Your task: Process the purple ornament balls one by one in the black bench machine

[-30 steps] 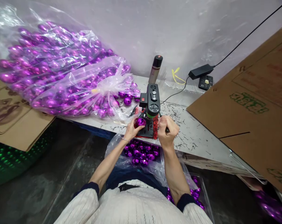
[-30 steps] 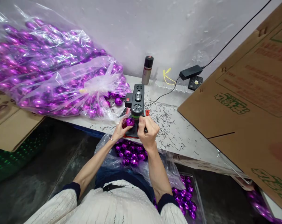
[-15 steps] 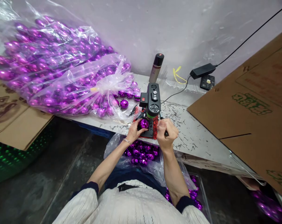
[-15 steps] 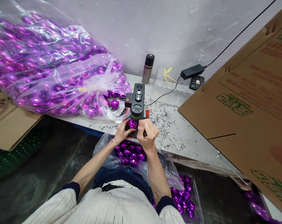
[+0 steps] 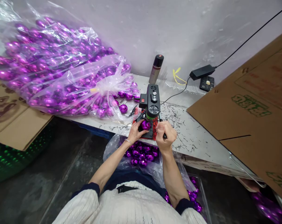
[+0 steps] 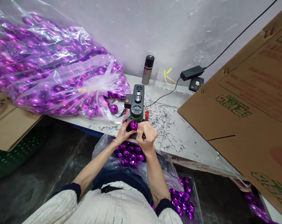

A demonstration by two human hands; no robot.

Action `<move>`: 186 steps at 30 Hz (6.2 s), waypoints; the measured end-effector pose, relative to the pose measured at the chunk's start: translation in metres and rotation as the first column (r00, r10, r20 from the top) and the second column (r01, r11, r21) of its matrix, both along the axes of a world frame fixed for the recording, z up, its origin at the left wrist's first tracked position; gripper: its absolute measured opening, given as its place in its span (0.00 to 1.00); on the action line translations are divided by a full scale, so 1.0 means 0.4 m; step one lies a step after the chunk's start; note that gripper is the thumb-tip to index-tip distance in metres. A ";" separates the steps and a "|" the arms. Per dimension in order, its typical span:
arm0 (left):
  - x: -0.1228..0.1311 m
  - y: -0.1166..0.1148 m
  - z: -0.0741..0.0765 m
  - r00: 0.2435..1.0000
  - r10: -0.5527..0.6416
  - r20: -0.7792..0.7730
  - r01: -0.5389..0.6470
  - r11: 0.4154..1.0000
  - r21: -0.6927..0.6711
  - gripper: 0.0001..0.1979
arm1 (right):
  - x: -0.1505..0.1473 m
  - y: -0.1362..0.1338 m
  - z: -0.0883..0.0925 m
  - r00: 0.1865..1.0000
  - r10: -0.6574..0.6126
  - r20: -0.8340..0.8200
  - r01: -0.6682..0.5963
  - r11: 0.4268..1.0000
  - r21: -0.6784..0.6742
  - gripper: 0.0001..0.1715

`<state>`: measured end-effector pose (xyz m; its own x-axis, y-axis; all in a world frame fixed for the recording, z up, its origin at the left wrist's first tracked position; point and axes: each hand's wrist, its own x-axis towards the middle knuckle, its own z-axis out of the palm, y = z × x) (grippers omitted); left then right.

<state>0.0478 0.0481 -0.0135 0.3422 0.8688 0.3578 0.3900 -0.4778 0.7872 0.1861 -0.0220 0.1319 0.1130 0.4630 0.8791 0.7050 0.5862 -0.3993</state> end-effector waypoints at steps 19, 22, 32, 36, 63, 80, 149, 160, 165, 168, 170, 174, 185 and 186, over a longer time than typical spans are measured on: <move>0.001 0.000 -0.025 0.999 -0.015 0.041 0.010 0.995 0.102 0.35 | -0.002 0.007 -0.191 0.999 0.000 -0.036 0.002 0.997 0.076 0.18; 0.001 0.000 -0.024 0.999 -0.015 0.036 0.011 0.994 0.105 0.34 | -0.006 0.011 -0.202 0.999 -0.018 -0.051 0.022 0.995 0.092 0.18; 0.003 0.006 -0.021 0.998 -0.025 0.061 0.023 0.999 0.030 0.34 | -0.011 0.022 -0.198 0.999 -0.029 -0.044 0.034 0.992 0.122 0.20; 0.002 0.008 -0.021 0.996 -0.036 0.078 0.035 0.999 0.015 0.33 | -0.011 0.028 -0.196 1.000 -0.020 0.012 0.017 0.986 0.164 0.19; -0.120 -0.068 0.053 0.997 0.058 -0.042 -0.033 0.895 0.444 0.23 | -0.014 0.008 -0.046 0.998 -0.003 -0.060 0.005 0.999 0.041 0.17; -0.157 0.317 0.236 0.993 0.100 -0.068 -0.115 0.954 -0.279 0.25 | -0.016 0.009 -0.045 0.998 -0.012 -0.058 0.015 0.999 0.052 0.17; 0.003 -0.002 -0.022 0.999 -0.024 0.044 0.016 0.985 0.174 0.32 | -0.011 0.008 -0.206 0.996 -0.023 -0.086 0.031 0.994 0.100 0.19; 0.003 0.004 -0.027 0.999 -0.019 0.036 0.013 0.987 0.159 0.32 | -0.009 0.014 -0.211 0.999 -0.034 -0.029 0.037 0.993 0.114 0.19; 0.003 0.005 -0.030 0.998 -0.025 0.051 0.014 0.980 0.198 0.32 | -0.011 0.012 -0.204 0.998 -0.027 0.049 0.022 0.993 0.118 0.19; 0.004 0.010 -0.032 0.998 -0.027 0.061 0.013 0.975 0.221 0.32 | -0.021 0.008 -0.146 0.994 -0.029 -0.105 0.037 0.997 0.074 0.19; 0.005 0.014 -0.029 0.997 -0.038 0.069 0.021 0.972 0.236 0.32 | -0.026 0.007 -0.086 0.984 -0.049 -0.168 0.053 0.998 0.017 0.18; -0.003 -0.010 -0.012 0.996 -0.002 0.085 -0.021 0.964 0.265 0.33 | -0.026 0.008 0.007 0.971 -0.066 -0.229 0.043 0.994 -0.102 0.19; -0.109 -0.309 -0.102 0.919 -0.182 -0.351 0.250 0.955 0.161 0.29 | -0.015 -0.006 -0.043 0.995 -0.012 -0.099 0.009 1.000 -0.030 0.16; -0.109 -0.306 -0.102 0.921 -0.143 -0.363 0.205 0.969 0.138 0.30 | -0.014 -0.006 -0.044 0.995 -0.013 -0.096 0.010 1.000 -0.029 0.16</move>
